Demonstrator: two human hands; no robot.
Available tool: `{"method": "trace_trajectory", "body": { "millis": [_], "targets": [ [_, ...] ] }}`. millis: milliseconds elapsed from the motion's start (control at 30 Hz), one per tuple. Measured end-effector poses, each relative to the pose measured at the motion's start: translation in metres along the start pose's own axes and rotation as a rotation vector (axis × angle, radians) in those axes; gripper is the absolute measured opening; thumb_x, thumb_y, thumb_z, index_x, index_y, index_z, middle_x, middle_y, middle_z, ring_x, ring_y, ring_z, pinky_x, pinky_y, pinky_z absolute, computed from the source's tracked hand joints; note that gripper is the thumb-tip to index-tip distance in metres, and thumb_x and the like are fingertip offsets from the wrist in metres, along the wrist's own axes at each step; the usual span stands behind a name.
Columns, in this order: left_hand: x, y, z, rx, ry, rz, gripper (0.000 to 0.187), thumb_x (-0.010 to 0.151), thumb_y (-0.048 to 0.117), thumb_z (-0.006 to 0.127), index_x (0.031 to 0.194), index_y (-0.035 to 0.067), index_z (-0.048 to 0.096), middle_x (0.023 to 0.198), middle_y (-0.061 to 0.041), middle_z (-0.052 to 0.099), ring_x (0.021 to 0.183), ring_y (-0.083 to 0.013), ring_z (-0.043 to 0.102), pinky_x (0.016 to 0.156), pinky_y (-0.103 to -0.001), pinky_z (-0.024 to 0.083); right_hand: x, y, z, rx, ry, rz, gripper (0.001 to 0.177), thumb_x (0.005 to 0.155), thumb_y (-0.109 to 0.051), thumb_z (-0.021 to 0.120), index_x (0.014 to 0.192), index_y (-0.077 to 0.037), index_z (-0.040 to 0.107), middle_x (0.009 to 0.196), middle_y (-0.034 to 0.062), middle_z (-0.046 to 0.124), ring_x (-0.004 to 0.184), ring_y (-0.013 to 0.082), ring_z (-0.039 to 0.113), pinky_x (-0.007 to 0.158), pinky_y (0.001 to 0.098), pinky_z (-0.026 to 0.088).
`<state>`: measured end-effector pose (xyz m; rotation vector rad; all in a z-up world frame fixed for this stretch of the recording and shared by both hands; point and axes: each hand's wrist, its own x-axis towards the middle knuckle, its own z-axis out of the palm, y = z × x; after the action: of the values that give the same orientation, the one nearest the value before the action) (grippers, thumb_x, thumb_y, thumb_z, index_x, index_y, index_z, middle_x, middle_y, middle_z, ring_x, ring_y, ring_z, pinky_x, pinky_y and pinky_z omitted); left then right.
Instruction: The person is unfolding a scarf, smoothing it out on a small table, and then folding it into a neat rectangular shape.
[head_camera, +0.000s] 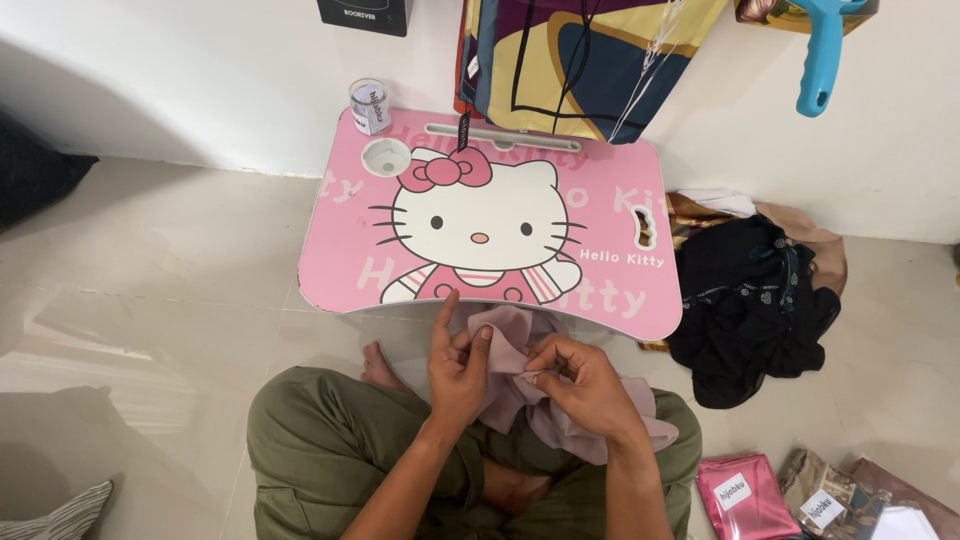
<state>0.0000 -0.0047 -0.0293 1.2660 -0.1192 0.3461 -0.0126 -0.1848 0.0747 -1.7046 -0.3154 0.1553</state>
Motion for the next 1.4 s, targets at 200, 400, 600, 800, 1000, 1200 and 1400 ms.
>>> {"method": "trace_trajectory", "body": {
  "millis": [200,400,600,800,1000,1200,1400],
  "targets": [
    [0.007,0.036,0.008,-0.038,0.035,-0.071,0.038,0.103,0.008,0.059,0.140,-0.004,0.058,0.113,-0.019,0.079,0.095,-0.0171,0.073,0.082,-0.032,0.059,-0.001,0.000,-0.003,-0.018,0.022,0.007,0.013,0.081,0.011,0.073,0.091,0.002,0.076,0.090,0.0091,0.072,0.083,0.0131,0.064,0.074,0.0309,0.056],
    [0.010,0.070,0.018,-0.012,0.102,-0.055,0.026,0.101,0.005,0.062,0.122,-0.004,0.072,0.112,-0.020,0.079,0.101,-0.0211,0.074,0.086,-0.037,0.061,-0.002,-0.003,-0.004,-0.006,0.099,-0.011,0.012,0.081,0.011,0.075,0.090,0.003,0.076,0.089,0.0098,0.073,0.081,0.0126,0.066,0.074,0.0296,0.057],
    [0.009,0.077,0.018,-0.036,0.174,-0.076,0.023,0.099,0.004,0.065,0.118,-0.005,0.075,0.114,-0.022,0.078,0.109,-0.0276,0.074,0.095,-0.042,0.060,-0.002,0.005,-0.004,0.047,0.203,-0.066,0.012,0.080,0.011,0.076,0.090,0.005,0.076,0.089,0.0112,0.072,0.080,0.0113,0.065,0.074,0.0270,0.057],
    [0.009,0.077,0.020,-0.061,0.205,-0.097,0.022,0.099,0.005,0.066,0.116,-0.005,0.076,0.112,-0.023,0.079,0.109,-0.0281,0.073,0.095,-0.042,0.060,0.000,0.001,0.001,0.063,0.202,-0.090,0.012,0.080,0.011,0.077,0.091,0.005,0.076,0.089,0.0114,0.071,0.081,0.0112,0.066,0.074,0.0267,0.058],
    [0.010,0.076,0.020,-0.082,0.218,-0.093,0.020,0.097,0.003,0.068,0.113,-0.005,0.077,0.109,-0.024,0.079,0.108,-0.0277,0.074,0.093,-0.040,0.060,0.001,0.000,0.002,0.048,0.190,-0.080,0.013,0.078,0.012,0.076,0.089,0.006,0.076,0.086,0.0116,0.072,0.079,0.0111,0.066,0.073,0.0271,0.058],
    [0.016,0.092,0.018,-0.019,0.208,-0.071,0.018,0.096,0.005,0.071,0.110,-0.003,0.079,0.108,-0.022,0.080,0.106,-0.0274,0.074,0.091,-0.041,0.060,0.005,-0.004,0.004,0.010,0.356,-0.102,0.011,0.079,0.009,0.076,0.090,0.004,0.076,0.096,0.0128,0.072,0.082,0.0118,0.065,0.075,0.0264,0.057],
    [0.023,0.070,-0.008,0.236,0.211,-0.035,0.008,0.092,0.010,0.079,0.096,0.006,0.085,0.092,-0.011,0.074,0.087,-0.0173,0.067,0.082,-0.035,0.055,0.001,0.015,-0.023,-0.090,0.643,-0.084,0.012,0.081,0.008,0.077,0.091,0.001,0.076,0.083,0.0095,0.067,0.072,0.0098,0.060,0.067,0.0233,0.054]
  ]
}}
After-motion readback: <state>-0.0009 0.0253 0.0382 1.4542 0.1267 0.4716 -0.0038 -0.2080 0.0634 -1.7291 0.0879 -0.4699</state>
